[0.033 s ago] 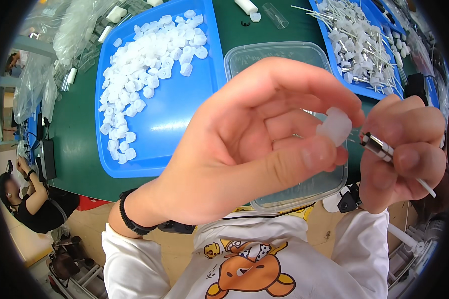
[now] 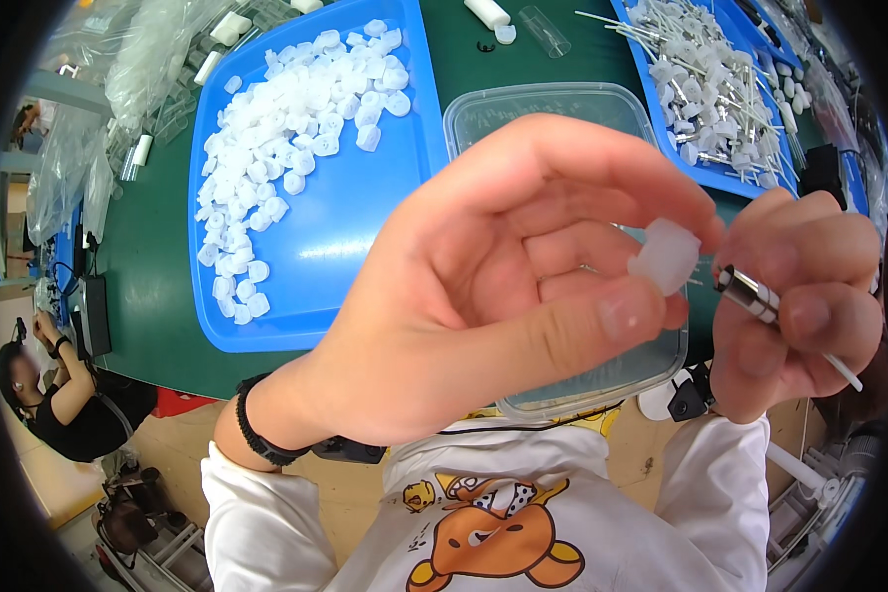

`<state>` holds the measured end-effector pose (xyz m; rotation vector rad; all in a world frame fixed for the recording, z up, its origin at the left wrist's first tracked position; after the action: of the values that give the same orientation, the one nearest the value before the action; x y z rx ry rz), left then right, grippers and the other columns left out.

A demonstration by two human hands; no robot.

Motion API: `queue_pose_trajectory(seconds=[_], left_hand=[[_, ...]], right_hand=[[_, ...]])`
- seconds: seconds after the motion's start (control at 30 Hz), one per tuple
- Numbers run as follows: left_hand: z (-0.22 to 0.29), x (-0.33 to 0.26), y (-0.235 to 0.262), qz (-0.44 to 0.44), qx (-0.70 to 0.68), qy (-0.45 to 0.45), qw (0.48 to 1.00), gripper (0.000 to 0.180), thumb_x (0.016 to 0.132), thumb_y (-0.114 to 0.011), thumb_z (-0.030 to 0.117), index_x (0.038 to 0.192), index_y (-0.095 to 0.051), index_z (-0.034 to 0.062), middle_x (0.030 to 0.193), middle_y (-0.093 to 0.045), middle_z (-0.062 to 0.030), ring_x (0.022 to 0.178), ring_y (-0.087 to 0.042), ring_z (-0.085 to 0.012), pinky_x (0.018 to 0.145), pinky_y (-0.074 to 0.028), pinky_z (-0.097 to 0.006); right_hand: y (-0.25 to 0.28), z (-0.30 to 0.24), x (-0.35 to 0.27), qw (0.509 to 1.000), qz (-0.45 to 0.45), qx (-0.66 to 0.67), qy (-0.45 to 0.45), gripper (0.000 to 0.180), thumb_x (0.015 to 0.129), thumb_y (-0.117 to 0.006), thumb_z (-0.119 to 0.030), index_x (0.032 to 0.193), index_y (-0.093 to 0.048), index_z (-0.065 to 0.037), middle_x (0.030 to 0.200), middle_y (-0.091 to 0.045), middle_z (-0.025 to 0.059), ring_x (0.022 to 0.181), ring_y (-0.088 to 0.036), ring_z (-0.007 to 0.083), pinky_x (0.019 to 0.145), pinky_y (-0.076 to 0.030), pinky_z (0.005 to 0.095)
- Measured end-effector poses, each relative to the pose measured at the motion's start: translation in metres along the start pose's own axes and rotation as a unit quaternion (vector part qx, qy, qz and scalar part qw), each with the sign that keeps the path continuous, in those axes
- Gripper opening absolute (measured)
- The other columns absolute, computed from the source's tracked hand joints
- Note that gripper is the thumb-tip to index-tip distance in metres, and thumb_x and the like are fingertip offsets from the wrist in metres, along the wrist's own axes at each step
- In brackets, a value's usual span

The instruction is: Assemble small plastic components and metal needles at a factory workstation.

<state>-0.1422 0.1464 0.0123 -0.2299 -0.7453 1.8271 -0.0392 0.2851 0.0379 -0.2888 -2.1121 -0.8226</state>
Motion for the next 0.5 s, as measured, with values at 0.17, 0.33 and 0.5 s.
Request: queue_pose_trajectory(seconds=[0.17,0.33,0.5], left_hand=[[0.005,-0.002,-0.003,0.045,-0.062,0.036,0.996,0.042,0.075,-0.058,0.017,0.107,-0.034,0.0026,0.11,-0.043,-0.0246,0.085,-0.054,-0.0261,0.071,-0.047,-0.034],[0.005,-0.001,0.0,0.06,-0.055,0.043,0.996,0.046,0.071,-0.061,0.011,0.108,-0.035,0.0002,0.112,-0.043,-0.0211,0.091,-0.053,-0.0293,0.075,-0.045,-0.036],[0.008,0.001,-0.005,0.059,-0.084,0.072,0.992,0.043,0.069,-0.062,0.004,0.105,-0.04,0.0025,0.11,-0.045,-0.0187,0.096,-0.051,-0.0311,0.078,-0.045,-0.037]], right_hand=[[0.0,-0.002,0.001,1.0,0.008,-0.001,0.011,0.026,0.075,-0.058,-0.014,0.098,-0.047,-0.01,0.081,-0.046,0.0091,0.061,-0.043,0.016,0.047,-0.039,0.0261],[0.002,-0.005,-0.001,1.0,-0.007,-0.014,-0.003,0.025,0.075,-0.059,-0.013,0.097,-0.047,-0.009,0.084,-0.045,0.0091,0.062,-0.045,0.0166,0.048,-0.04,0.0264],[0.002,-0.01,0.007,0.997,-0.063,-0.036,-0.013,0.025,0.074,-0.06,-0.011,0.095,-0.045,-0.009,0.086,-0.044,0.0086,0.064,-0.046,0.0173,0.048,-0.041,0.026]])
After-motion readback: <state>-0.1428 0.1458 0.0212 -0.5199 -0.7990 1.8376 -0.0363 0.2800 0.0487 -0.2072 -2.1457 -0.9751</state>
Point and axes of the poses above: each hand's wrist, its own x-axis towards the middle knuckle, its own y-axis out of the back of the hand, z = x × y, the point moved 2 cm from there along x, towards the middle knuckle
